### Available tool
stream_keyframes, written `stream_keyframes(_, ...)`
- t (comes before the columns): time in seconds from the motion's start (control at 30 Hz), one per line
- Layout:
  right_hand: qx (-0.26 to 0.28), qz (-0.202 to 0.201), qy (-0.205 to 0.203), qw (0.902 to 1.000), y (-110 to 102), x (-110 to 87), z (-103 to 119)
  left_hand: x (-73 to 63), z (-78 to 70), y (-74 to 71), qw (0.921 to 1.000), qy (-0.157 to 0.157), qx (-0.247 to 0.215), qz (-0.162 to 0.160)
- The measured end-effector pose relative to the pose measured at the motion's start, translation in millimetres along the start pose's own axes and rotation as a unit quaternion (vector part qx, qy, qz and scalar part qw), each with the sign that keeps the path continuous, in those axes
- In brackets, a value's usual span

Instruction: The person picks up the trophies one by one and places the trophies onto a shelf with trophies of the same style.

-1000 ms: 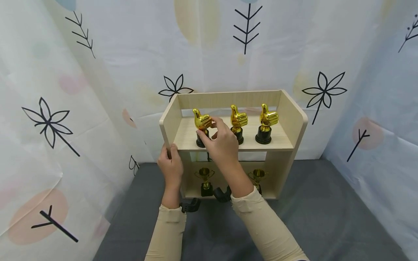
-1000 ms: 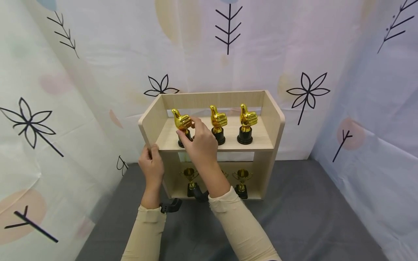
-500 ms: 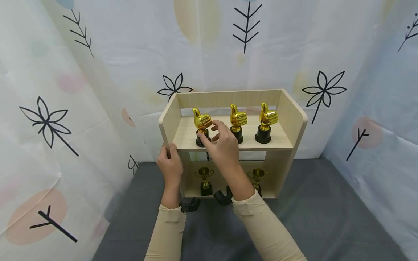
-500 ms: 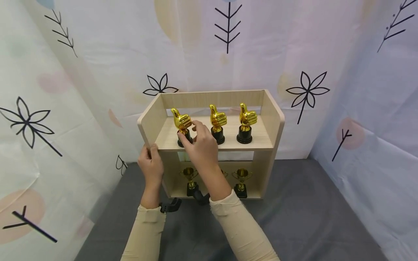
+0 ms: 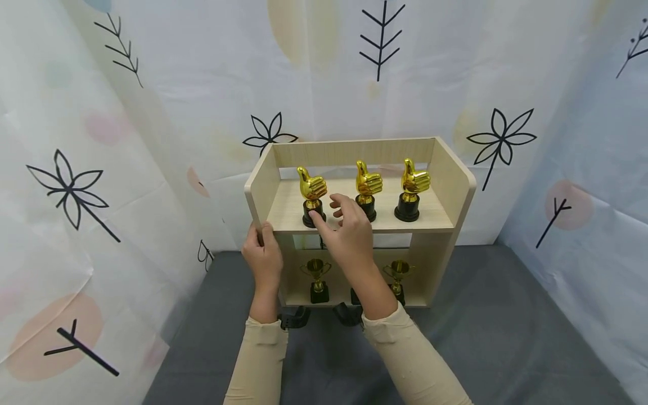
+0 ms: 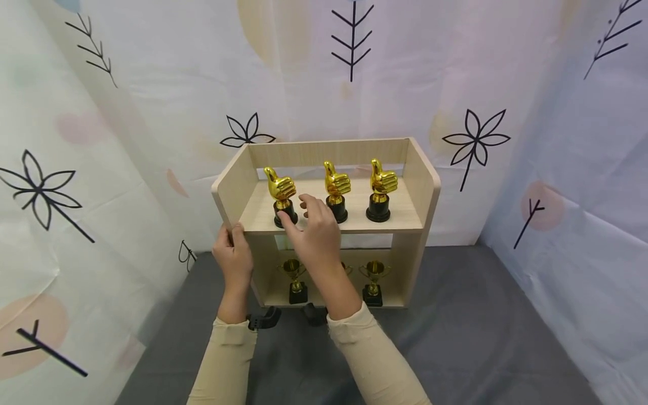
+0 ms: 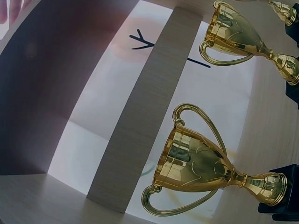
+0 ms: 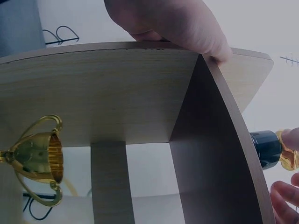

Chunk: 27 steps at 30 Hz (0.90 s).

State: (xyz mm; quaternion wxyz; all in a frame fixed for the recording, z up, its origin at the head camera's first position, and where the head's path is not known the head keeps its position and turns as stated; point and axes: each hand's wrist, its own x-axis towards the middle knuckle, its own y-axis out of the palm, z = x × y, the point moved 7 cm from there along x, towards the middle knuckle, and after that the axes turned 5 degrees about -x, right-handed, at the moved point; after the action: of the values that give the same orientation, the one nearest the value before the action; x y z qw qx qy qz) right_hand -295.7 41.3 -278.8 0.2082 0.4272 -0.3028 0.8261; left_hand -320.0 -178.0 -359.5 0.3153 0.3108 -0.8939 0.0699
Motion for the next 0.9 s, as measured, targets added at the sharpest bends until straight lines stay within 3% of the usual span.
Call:
stream_keyframes(0.2,-0.042,-0.035,-0.03,0.9981,-8.5,-6.6,4.0,0.1,0.7,-1.3,1.0,0.005,-0.004,-0.004)
stream_keyframes(0.43,-0.06,-0.035,-0.034,0.997,-20.6,-15.6,-0.2,-1.8,0.4,-0.2,1.0,-0.004,0.002,0.005)
stream_keyframes(0.77,-0.061,-0.053,-0.084,0.9932,-39.9,-33.8,-11.6,-1.5,-0.3,5.4,0.9996,-0.012,0.006,0.023)
stream_keyframes(0.9,-0.038,-0.03,-0.094,0.9944,-44.4,-41.8,-17.3,-0.8,-1.4,-0.2,0.9989,-0.022,0.02,0.036)
